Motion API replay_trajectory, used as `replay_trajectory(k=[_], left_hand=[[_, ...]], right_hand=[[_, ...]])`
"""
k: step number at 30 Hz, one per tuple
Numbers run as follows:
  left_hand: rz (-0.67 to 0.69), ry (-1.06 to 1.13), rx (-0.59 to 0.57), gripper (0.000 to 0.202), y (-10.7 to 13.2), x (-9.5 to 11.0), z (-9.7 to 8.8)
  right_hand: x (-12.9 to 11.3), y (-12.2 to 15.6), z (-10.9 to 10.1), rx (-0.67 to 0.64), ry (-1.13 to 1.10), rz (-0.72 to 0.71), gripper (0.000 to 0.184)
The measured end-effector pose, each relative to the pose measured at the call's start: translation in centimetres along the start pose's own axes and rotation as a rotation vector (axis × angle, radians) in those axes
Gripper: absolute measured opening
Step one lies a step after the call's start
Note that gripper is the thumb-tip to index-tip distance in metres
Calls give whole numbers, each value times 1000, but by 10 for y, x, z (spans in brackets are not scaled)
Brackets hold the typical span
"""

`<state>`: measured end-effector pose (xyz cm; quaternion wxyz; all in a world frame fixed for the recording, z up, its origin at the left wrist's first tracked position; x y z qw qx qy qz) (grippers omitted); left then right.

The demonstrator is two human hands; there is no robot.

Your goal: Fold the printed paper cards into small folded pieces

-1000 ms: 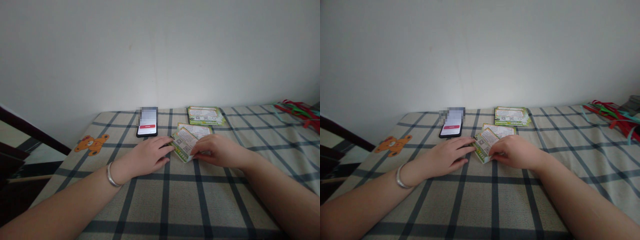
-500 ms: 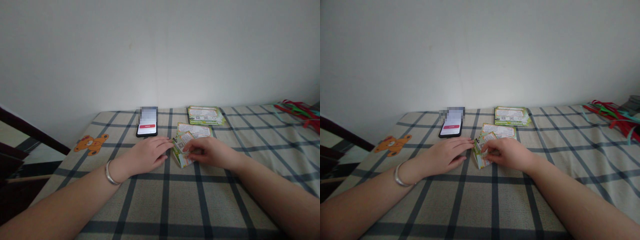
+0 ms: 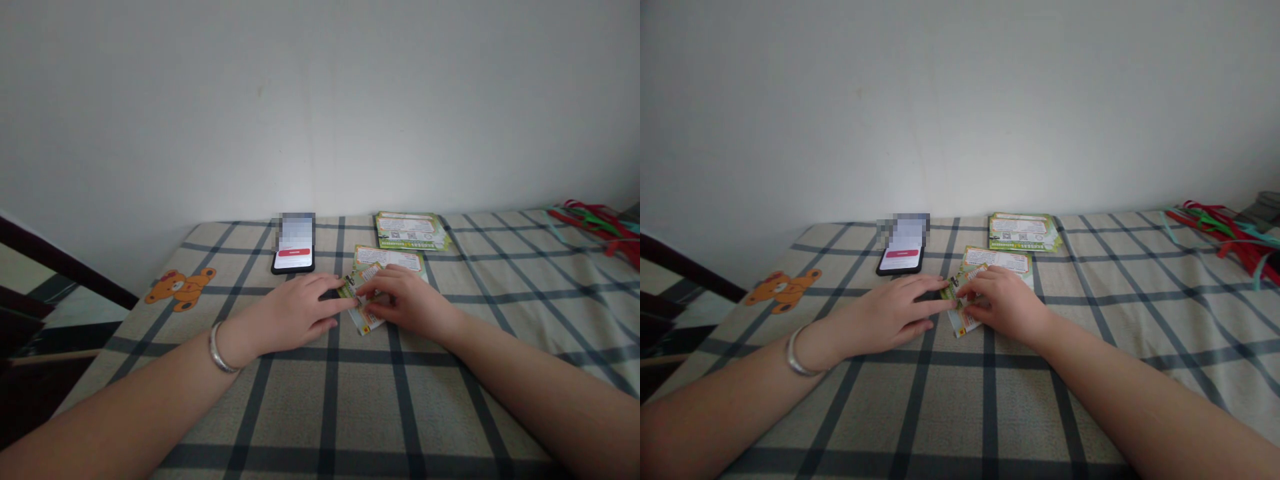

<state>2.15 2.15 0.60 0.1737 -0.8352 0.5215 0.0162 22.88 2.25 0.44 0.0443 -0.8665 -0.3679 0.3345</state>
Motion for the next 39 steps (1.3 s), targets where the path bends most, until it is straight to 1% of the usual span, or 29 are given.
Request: replay_trajectory(k=[2, 4, 7, 10, 12, 14, 15, 19, 23, 26, 32, 37, 39], left_hand=[[24, -7, -9, 37, -1, 0, -1], [31, -5, -15, 37, -1, 0, -1], [13, 10, -2, 36, -2, -1, -1], [-5, 12, 5, 35, -1, -1, -2], [-12, -1, 1, 34, -1, 0, -2], [-20, -14, -3, 33, -1, 0, -3], [-24, -16, -8, 33, -1, 0, -3], [-41, 0, -27, 35, -1, -1, -3], [-68, 37, -24, 38, 0, -3, -1], [-77, 66, -17, 38, 1, -3, 3], [-126, 80, -17, 34, 2, -5, 7], [-141, 104, -44, 38, 2, -6, 8], [-143, 100, -48, 40, 2, -6, 8]], right_hand=[[3, 0, 2, 14, -10, 10, 17], [3, -1, 1, 21, -18, -8, 15], [1, -1, -2, 4, 23, -82, 7], [-2, -1, -11, -15, 82, -142, 8], [-4, 1, -17, -62, 82, -169, 11], [-6, 3, -21, -152, 64, -208, 14], [-6, 4, -23, -172, 53, -219, 15], [-10, 6, -28, -229, 38, -234, 19], [-13, 8, -24, -270, 82, -223, 25], [-15, 8, -22, -265, 140, -238, 28], [-16, 11, -20, -249, 268, -247, 24], [-13, 14, -20, -226, 340, -223, 36], [-12, 14, -19, -229, 352, -212, 36]])
Point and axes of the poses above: each hand's wrist, its own y-axis away from the middle knuckle, its own z-axis out of the palm, x = y × z, the point moved 3 cm from there along -y, towards the middle knuckle, and after that the axes turned 12 degrees about -y, right-handed, at the moved point
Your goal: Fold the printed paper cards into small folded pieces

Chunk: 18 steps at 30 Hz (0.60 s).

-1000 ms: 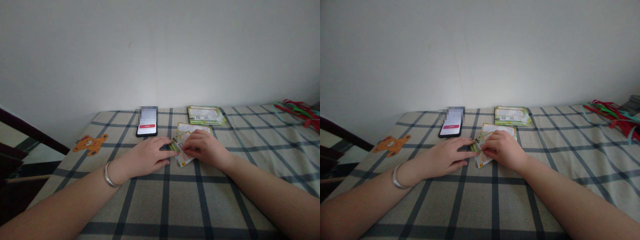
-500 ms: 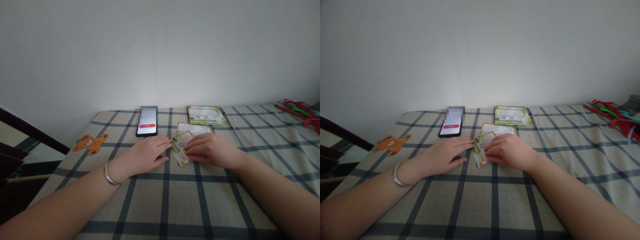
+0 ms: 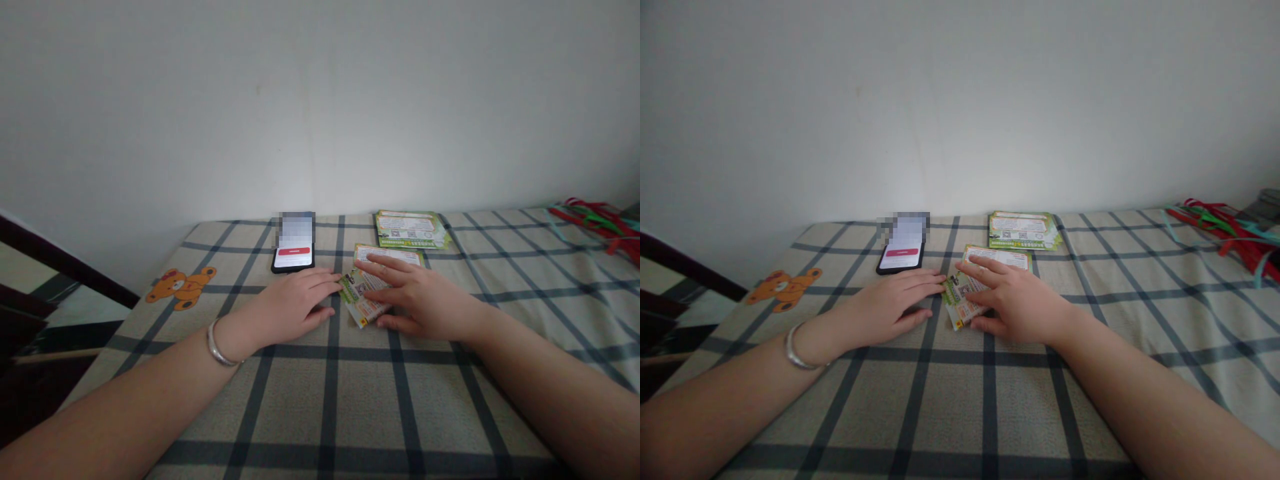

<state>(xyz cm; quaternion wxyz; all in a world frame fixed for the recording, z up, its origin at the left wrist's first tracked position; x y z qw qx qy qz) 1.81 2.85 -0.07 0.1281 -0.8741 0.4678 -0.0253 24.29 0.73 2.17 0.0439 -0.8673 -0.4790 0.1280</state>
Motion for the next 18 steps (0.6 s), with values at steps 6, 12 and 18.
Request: replay_trajectory(k=[6, 12, 18], left_hand=[[2, -9, -3, 45, 0, 1, -2], [59, -36, 9, 45, 0, 2, -3], [82, -76, 11, 39, 0, 2, -2]], right_hand=[[3, -1, 5, 7, 48, 27, 36], [10, -4, 13, 24, 47, 84, 37], [16, -6, 20, 52, 31, 108, 40]])
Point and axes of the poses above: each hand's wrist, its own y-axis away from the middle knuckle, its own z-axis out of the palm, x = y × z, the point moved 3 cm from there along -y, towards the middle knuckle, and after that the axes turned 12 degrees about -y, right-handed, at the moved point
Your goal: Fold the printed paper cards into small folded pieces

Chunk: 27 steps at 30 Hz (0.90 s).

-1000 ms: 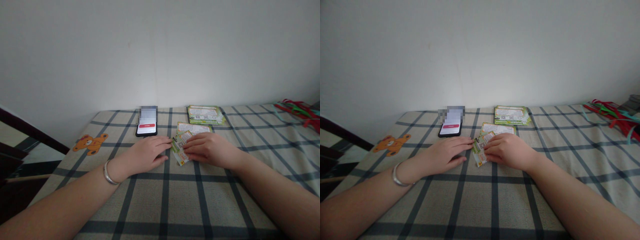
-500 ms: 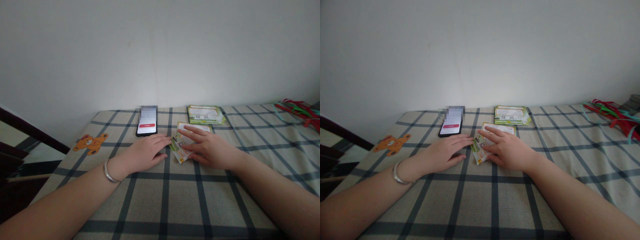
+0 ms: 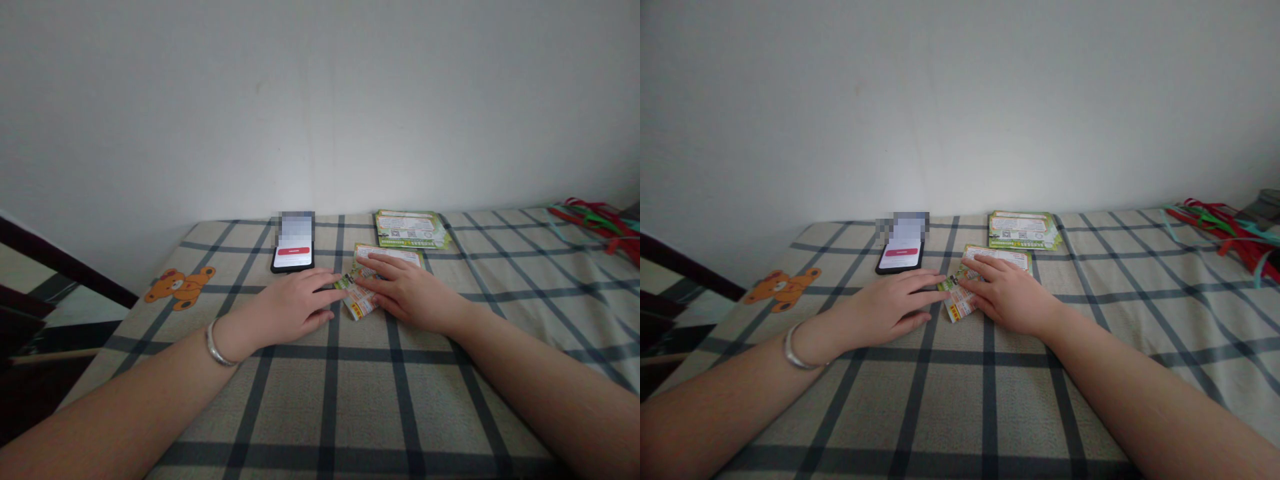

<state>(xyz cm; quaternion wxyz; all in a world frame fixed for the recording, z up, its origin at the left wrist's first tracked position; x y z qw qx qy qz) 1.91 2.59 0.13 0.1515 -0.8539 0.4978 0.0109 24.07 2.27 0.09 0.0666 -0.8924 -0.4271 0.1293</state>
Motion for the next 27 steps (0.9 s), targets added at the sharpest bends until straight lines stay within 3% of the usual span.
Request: replay_trajectory(k=[9, 27], left_hand=[[-19, -3, 3, 40, 1, 1, -1], [-43, 37, -13, 46, 1, 0, -1]], right_hand=[[-1, -2, -11, 103, -154, -45, 27], [5, 0, -6, 82, -90, -5, 34]])
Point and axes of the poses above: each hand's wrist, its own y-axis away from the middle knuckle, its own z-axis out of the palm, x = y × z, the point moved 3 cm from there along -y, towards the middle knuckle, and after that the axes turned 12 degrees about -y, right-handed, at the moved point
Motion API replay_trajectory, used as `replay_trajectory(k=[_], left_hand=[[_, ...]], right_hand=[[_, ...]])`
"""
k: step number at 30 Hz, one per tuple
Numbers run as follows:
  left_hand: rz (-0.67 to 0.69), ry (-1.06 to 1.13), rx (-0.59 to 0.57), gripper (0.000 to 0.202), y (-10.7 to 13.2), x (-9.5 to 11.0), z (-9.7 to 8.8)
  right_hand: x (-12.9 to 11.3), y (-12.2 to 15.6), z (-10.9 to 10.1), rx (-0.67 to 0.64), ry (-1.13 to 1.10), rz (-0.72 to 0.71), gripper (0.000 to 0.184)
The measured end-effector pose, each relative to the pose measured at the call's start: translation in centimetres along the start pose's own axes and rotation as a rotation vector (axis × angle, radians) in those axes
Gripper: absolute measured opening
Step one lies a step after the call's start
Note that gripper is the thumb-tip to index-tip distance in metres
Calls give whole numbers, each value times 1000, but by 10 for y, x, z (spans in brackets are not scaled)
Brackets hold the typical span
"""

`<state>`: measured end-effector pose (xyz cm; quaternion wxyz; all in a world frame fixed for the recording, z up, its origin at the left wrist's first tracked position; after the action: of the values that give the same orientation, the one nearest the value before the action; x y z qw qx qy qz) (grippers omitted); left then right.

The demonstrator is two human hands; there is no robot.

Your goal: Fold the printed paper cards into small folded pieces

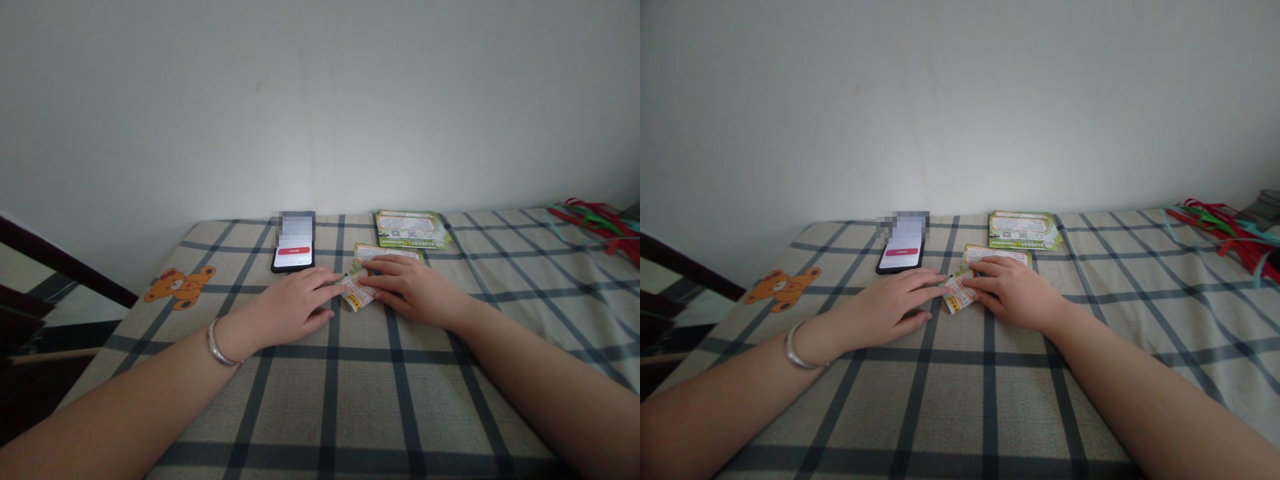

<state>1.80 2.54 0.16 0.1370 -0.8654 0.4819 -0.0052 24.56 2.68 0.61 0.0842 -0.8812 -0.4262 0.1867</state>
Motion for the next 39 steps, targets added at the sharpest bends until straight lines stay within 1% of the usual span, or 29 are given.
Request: replay_trajectory(k=[6, 11, 15, 17, 21, 26, 33, 36, 39], left_hand=[[-1, -12, -12, 49, -1, 2, 1], [-4, -18, -39, 48, -2, 3, 2], [4, -11, -9, 46, -1, 3, 1], [7, -2, 7, 45, -1, 3, 1], [7, 4, 13, 43, 0, 2, 1], [2, 8, 15, 42, -1, 2, -1], [7, 22, 61, 33, -2, 2, -5], [-30, 21, 44, 28, -5, 4, -6], [-111, 9, 20, 28, -7, 7, -9]], right_hand=[[3, -1, 0, 11, -29, 53, 32], [5, -3, 2, 60, -34, 93, 33], [11, -3, 5, 129, -62, 136, 34], [14, -3, 7, 140, -54, 153, 35], [12, -3, 6, 120, -42, 131, 33], [5, -3, -1, 85, -31, 102, 32], [-8, -5, -8, 20, -29, 66, 26], [-13, -4, -9, 14, -34, 59, 24], [-16, -4, -9, 5, -42, 48, 24]])
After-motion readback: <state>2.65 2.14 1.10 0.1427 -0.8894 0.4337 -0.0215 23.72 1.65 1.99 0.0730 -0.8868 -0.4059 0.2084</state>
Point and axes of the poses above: each hand's wrist, its own y-axis away from the middle knuckle, its own z-axis out of the palm, x = y × z, the point moved 3 cm from there along -y, towards the middle knuckle, and after that the axes turned 12 degrees about -y, right-handed, at the moved point
